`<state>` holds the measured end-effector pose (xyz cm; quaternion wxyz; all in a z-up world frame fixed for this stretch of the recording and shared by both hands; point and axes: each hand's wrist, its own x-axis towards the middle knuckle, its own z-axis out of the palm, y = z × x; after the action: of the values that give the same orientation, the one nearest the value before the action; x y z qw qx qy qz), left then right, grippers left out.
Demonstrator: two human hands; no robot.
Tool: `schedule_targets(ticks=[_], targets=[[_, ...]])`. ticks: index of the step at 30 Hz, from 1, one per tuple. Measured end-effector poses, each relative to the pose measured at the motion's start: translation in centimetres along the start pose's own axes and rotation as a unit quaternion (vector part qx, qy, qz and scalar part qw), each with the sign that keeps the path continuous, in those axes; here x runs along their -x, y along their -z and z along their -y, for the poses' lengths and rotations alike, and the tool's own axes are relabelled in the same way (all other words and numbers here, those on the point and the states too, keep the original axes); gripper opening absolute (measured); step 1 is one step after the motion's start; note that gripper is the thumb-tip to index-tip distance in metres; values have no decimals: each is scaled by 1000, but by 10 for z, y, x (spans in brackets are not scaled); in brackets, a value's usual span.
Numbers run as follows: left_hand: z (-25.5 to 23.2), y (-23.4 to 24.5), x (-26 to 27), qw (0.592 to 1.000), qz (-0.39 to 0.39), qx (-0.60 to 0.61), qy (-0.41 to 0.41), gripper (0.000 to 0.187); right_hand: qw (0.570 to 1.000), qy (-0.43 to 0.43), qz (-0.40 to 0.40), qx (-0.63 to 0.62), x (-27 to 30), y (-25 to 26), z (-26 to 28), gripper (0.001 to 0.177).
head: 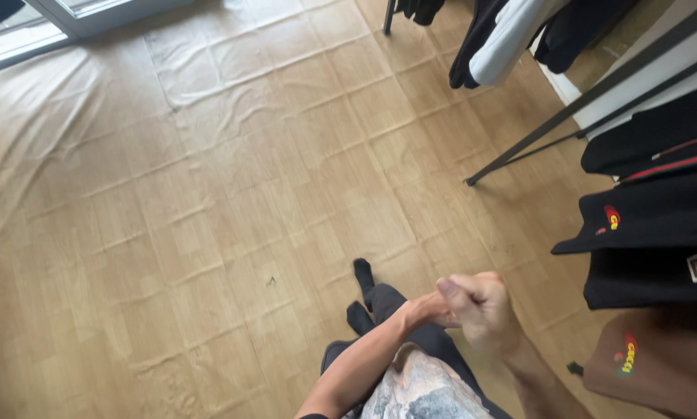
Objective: The person sweeps the floor using a broom, moving debris towards a sliding glass door and around clothing racks.
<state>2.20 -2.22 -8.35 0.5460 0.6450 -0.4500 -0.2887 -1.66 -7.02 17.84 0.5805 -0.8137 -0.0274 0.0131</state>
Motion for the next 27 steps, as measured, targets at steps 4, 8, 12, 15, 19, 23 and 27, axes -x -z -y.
schedule_targets(ticks=[4,8,12,15,19,23,27], targets=[[46,68,4,997,-4,-78,28,20,990,126,-10,-67,-15,2,-30,44],[98,189,10,968,-106,-226,36,14,978,166,-52,-119,-53,-30,-87,44],[95,307,25,929,-216,-296,55,8,924,175,-117,-319,-127,-94,-112,49],[40,353,-13,917,-286,-275,48,4,879,230,-161,-387,-182,-50,-81,44],[-37,324,-59,933,-330,-147,-16,12,897,321,-24,-302,-210,51,12,46],[-37,277,-81,978,-197,0,63,32,931,324,49,-163,-241,59,46,39],[23,288,-89,995,-96,-2,-14,23,983,174,28,-44,-272,24,16,29]])
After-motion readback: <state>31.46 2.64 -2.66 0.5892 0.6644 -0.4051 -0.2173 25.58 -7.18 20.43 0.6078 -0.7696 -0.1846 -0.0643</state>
